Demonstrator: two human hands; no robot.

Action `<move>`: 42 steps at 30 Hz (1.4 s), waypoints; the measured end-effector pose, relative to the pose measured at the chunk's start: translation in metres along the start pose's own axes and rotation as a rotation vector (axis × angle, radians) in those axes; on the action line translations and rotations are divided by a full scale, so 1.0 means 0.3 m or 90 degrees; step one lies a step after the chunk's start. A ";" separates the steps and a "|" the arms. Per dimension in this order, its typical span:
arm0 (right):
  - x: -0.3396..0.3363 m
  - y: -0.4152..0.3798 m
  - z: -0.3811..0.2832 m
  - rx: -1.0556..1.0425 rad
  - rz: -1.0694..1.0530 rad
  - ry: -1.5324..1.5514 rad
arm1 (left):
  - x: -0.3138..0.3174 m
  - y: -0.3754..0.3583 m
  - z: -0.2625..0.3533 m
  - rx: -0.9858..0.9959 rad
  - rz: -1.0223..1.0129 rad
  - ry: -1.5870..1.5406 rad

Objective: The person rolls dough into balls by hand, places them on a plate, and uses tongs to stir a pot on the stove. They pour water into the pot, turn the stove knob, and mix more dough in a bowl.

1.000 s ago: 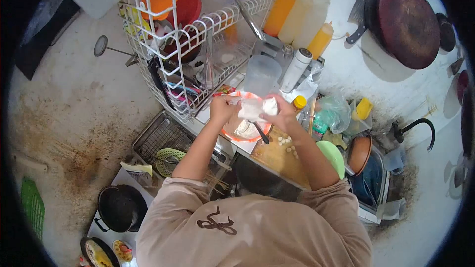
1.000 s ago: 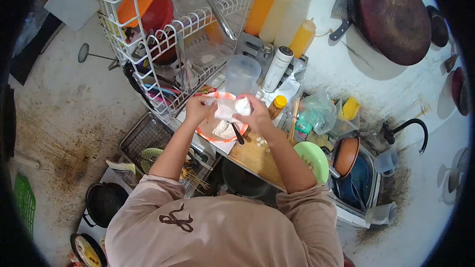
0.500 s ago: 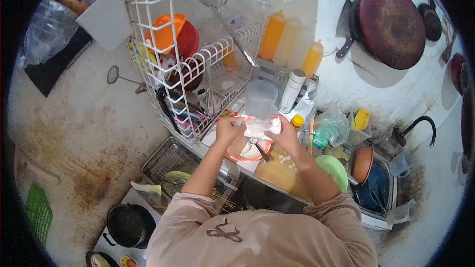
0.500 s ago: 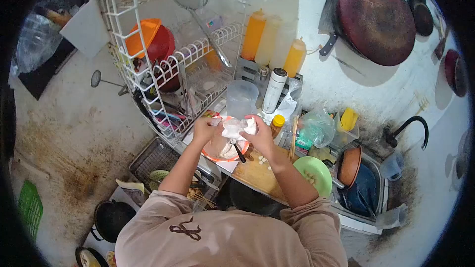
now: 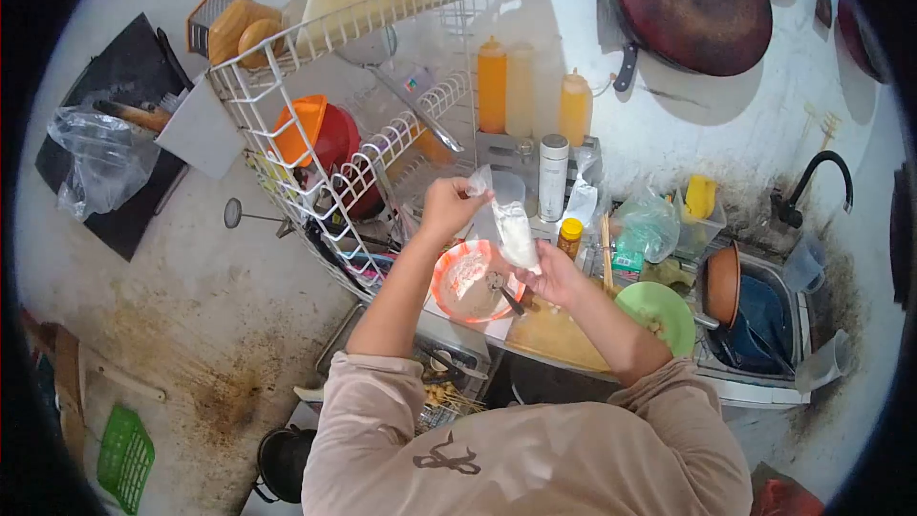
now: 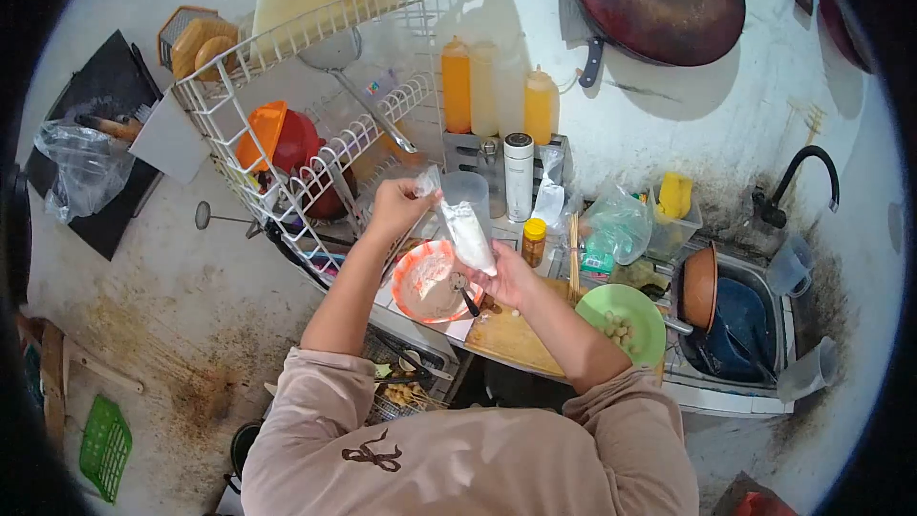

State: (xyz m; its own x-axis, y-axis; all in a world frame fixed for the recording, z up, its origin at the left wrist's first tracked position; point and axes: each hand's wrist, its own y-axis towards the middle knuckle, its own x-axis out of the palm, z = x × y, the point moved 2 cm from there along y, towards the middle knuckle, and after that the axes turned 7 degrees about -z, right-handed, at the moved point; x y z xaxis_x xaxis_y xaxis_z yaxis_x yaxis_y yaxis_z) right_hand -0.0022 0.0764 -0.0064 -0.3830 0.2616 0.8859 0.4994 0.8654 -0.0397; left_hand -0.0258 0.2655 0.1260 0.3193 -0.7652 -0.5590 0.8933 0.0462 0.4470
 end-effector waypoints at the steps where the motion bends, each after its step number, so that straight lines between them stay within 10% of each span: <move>1: 0.010 -0.007 -0.005 0.015 0.008 0.008 | -0.017 -0.007 0.060 0.000 0.010 0.034; 6: 0.229 -0.146 0.002 -0.128 0.255 -0.466 | -0.072 -0.069 0.231 0.172 0.174 0.242; 13: 0.363 -0.123 0.035 -0.459 0.127 -1.061 | -0.186 -0.157 0.265 -0.007 0.265 0.229; 23: 0.593 -0.149 0.232 -0.876 -0.046 -1.339 | -0.246 -0.344 0.231 -0.095 0.217 0.186; 32: 0.533 -0.006 0.263 -0.666 0.055 -1.259 | -0.260 -0.405 0.221 -0.192 0.257 0.168; 42: 0.460 0.329 0.188 -0.460 -0.148 -1.065 | -0.264 -0.475 -0.077 -0.269 0.346 -0.056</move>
State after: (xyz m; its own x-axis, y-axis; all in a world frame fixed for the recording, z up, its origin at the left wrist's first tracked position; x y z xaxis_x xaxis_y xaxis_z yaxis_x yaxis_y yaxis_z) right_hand -0.0495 0.2222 0.0861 -0.5412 0.6701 -0.5080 0.3535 0.7294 0.5856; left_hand -0.1711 0.3344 0.0907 0.7458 -0.6108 -0.2659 0.6658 0.6705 0.3273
